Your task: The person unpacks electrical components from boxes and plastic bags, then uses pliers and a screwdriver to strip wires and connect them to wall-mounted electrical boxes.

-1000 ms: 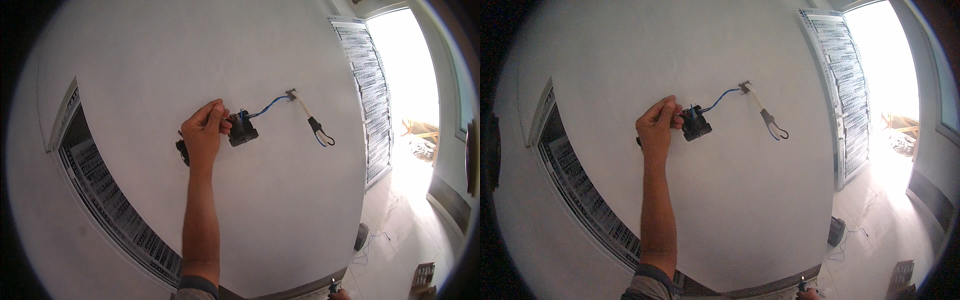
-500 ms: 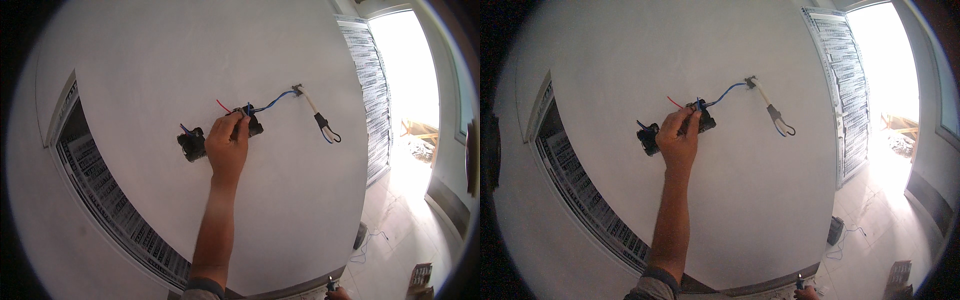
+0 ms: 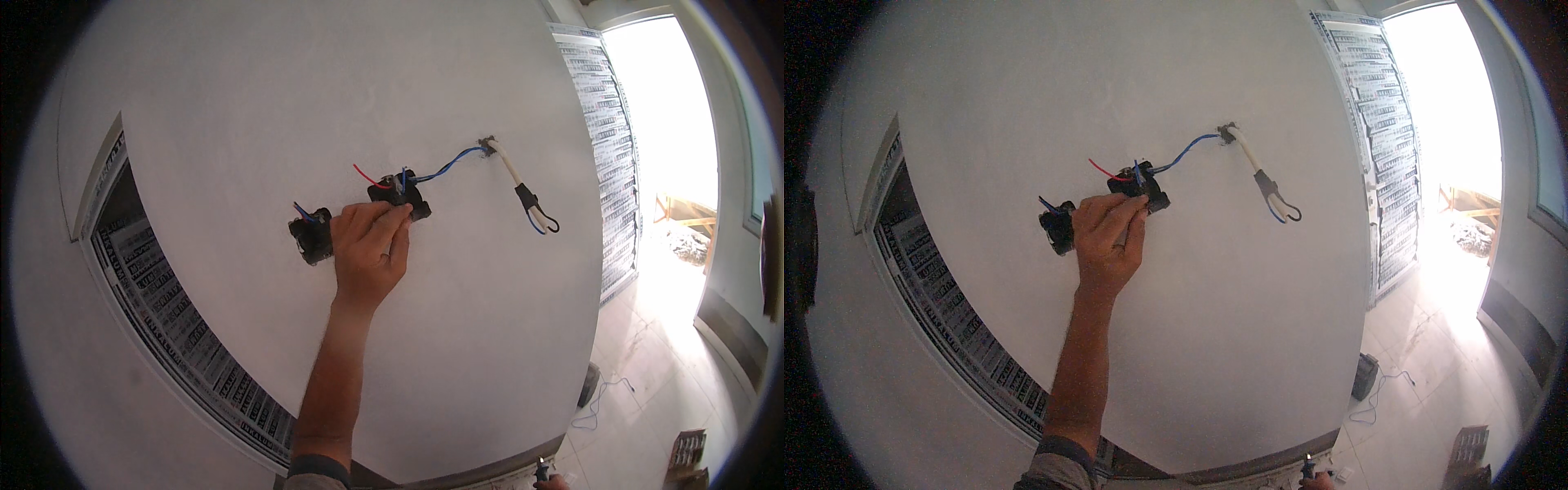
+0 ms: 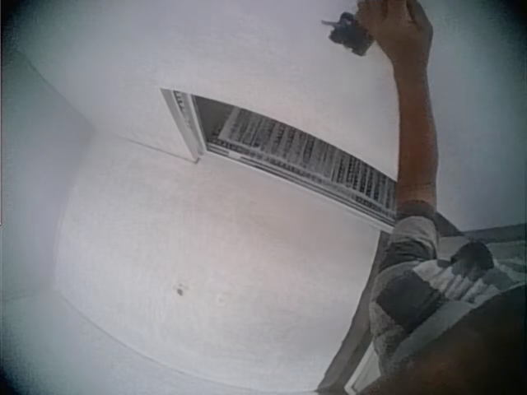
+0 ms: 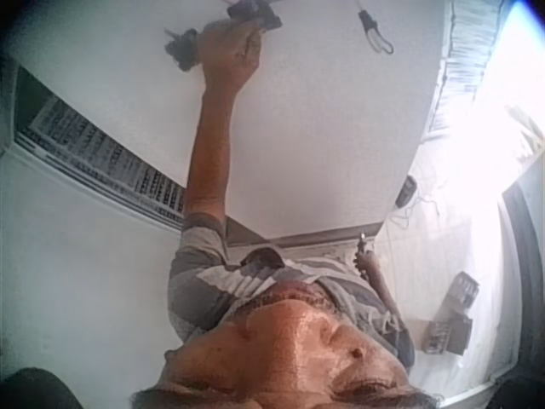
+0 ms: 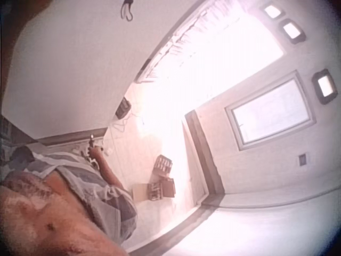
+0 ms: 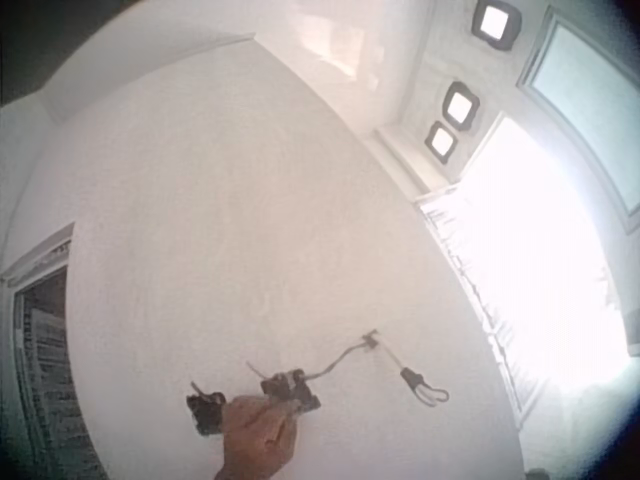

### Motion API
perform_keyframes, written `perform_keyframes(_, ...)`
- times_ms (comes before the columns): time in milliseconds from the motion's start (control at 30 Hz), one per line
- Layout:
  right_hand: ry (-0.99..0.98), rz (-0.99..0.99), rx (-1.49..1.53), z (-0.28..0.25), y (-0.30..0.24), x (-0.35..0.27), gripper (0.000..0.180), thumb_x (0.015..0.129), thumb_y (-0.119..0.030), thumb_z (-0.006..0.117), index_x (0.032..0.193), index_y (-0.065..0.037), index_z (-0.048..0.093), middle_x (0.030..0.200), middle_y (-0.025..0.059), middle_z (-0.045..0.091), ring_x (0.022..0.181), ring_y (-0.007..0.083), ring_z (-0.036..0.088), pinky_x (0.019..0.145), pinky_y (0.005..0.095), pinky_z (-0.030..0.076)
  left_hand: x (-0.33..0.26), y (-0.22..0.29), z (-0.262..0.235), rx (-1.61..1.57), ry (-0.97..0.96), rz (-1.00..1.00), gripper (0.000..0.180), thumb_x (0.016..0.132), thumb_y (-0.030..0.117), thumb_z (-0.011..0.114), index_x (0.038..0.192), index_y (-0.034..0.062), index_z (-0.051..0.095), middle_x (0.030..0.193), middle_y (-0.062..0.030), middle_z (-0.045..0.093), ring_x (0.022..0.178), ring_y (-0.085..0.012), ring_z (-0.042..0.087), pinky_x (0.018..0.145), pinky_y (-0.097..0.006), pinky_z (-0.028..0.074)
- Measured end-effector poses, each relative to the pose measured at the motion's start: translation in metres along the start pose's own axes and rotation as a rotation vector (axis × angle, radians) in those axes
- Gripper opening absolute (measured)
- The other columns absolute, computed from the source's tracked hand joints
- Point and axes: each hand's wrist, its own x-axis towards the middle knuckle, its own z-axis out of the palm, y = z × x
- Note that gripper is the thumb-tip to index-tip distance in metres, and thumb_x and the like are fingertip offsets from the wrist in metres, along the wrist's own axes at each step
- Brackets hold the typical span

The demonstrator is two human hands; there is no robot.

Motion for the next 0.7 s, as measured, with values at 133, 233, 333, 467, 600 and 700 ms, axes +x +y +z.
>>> perform_keyframes(133, -0.049, 0.006, 0.066, -0.006, 0.013, 0.015, 0.025, 0.094, -0.038, 0.062, 0.096, -0.013, 0.064, 0.081, 0.0082, 0.069, 0.06, 0.0233, 0.062, 0.049, 0.0449, 0.046, -0.003, -0.01, 0.007, 0.003, 0.071, -0.081, 0.022, 0.083, 0.005, 0.076, 0.104, 0.0097, 0.074, 0.097, -0.0032, 0.068, 0.09, -0.0226, 0.061, 0.079, -0.037, 0.042)
perform_keyframes(233, -0.121, 0.012, 0.169, -0.012, 0.021, 0.026, 0.026, 0.094, -0.04, 0.062, 0.096, -0.015, 0.064, 0.082, 0.0074, 0.068, 0.061, 0.0242, 0.061, 0.049, 0.046, 0.046, 0.002, -0.008, 0.009, -0.043, 0.07, -0.101, 0.023, 0.082, 0.004, 0.077, 0.104, 0.0097, 0.075, 0.098, -0.0037, 0.068, 0.091, -0.0231, 0.061, 0.08, -0.038, 0.042)
perform_keyframes(333, 0.007, 0.054, -0.013, 0.0, 0.019, 0.021, 0.025, 0.095, -0.041, 0.059, 0.094, -0.016, 0.062, 0.083, 0.006, 0.067, 0.062, 0.0264, 0.06, 0.051, 0.049, 0.044, 0.01, -0.003, 0.002, -0.022, -0.031, -0.032, 0.025, 0.081, 0.003, 0.077, 0.105, 0.0088, 0.075, 0.102, -0.0047, 0.068, 0.091, -0.0237, 0.061, 0.08, -0.038, 0.045)
perform_keyframes(467, -0.173, 0.106, 0.119, -0.009, 0.05, 0.053, 0.029, 0.096, -0.045, 0.055, 0.096, -0.016, 0.06, 0.088, 0.0052, 0.065, 0.069, 0.0275, 0.06, 0.051, 0.0518, 0.042, 0.021, -0.006, -0.004, -0.026, -0.16, 0.04, 0.025, 0.086, 0.0, 0.072, 0.11, 0.0064, 0.075, 0.114, -0.0117, 0.067, 0.099, -0.0248, 0.065, 0.083, -0.037, 0.053)
perform_keyframes(600, -0.126, 0.095, 0.057, -0.006, 0.044, 0.046, 0.034, 0.095, -0.049, 0.054, 0.099, -0.015, 0.06, 0.093, 0.0058, 0.065, 0.075, 0.0277, 0.061, 0.052, 0.0544, 0.042, 0.024, -0.013, -0.003, -0.103, -0.246, 0.073, 0.024, 0.091, -0.001, 0.067, 0.113, 0.0051, 0.075, 0.12, -0.0163, 0.067, 0.105, -0.0281, 0.069, 0.086, -0.037, 0.06)
perform_keyframes(700, -0.108, 0.081, 0.027, -0.004, 0.039, 0.042, 0.038, 0.095, -0.051, 0.053, 0.102, -0.014, 0.059, 0.097, 0.0063, 0.065, 0.079, 0.0279, 0.061, 0.052, 0.0564, 0.042, 0.026, -0.015, -0.006, -0.2, -0.302, -0.072, 0.023, 0.092, -0.001, 0.068, 0.114, 0.0045, 0.073, 0.117, -0.0176, 0.068, 0.103, -0.028, 0.071, 0.084, -0.035, 0.062)
